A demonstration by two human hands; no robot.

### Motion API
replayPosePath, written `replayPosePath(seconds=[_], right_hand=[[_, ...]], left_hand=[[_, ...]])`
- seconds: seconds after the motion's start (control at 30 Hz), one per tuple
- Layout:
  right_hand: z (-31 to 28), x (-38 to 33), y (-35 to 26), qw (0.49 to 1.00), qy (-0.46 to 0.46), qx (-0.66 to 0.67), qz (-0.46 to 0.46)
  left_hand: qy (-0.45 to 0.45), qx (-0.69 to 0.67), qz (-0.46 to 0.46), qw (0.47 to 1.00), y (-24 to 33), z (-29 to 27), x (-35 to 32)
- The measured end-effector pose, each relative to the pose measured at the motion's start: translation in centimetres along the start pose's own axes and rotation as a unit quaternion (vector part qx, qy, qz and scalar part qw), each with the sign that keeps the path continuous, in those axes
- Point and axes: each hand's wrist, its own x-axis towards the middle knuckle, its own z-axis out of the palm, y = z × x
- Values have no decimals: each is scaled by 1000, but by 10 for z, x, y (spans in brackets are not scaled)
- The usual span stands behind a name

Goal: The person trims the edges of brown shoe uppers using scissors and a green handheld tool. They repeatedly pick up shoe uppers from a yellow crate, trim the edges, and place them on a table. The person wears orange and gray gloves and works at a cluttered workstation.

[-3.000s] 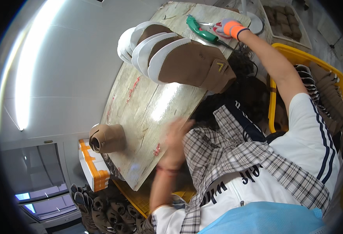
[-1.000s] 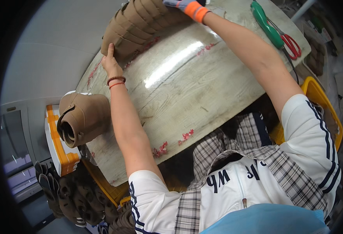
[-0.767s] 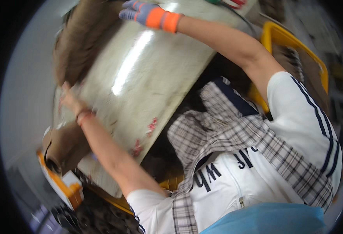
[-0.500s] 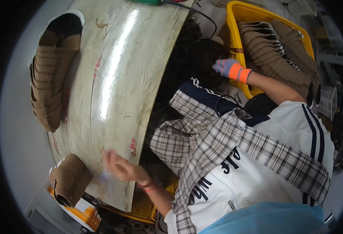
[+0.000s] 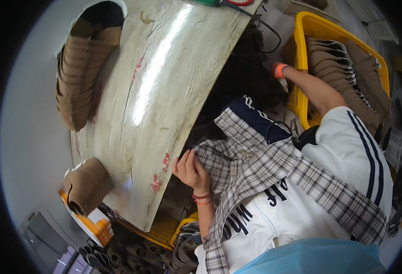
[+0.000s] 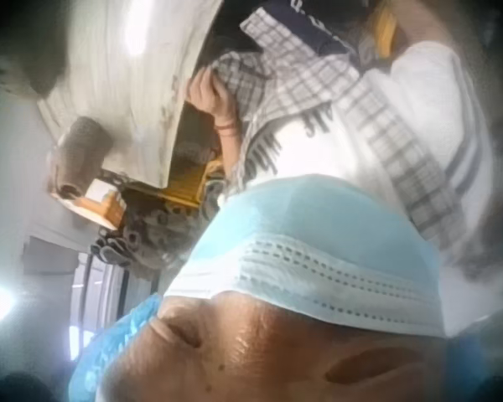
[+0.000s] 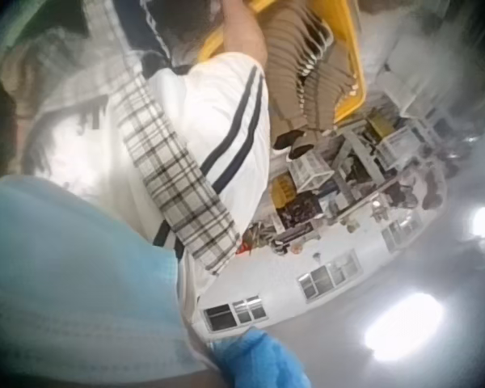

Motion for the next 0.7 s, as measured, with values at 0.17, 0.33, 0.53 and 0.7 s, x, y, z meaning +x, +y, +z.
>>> replayPosePath(seconds=[0.17, 0.33, 0.53, 0.7], right_hand=[[-118, -124, -116, 982, -98, -66, -149], [-207, -223, -166, 915, 126, -139, -358], [-233, -228, -230, 769, 255, -202, -550], [-221, -191, -264, 624, 386, -112, -670]], left_hand=[[12, -94, -75, 993, 11, -1, 4], [-102, -559, -457, 684, 19, 14, 25], [-63, -767, -425, 477, -21, 0, 62], [-81, -699, -489, 515, -47, -3, 55]])
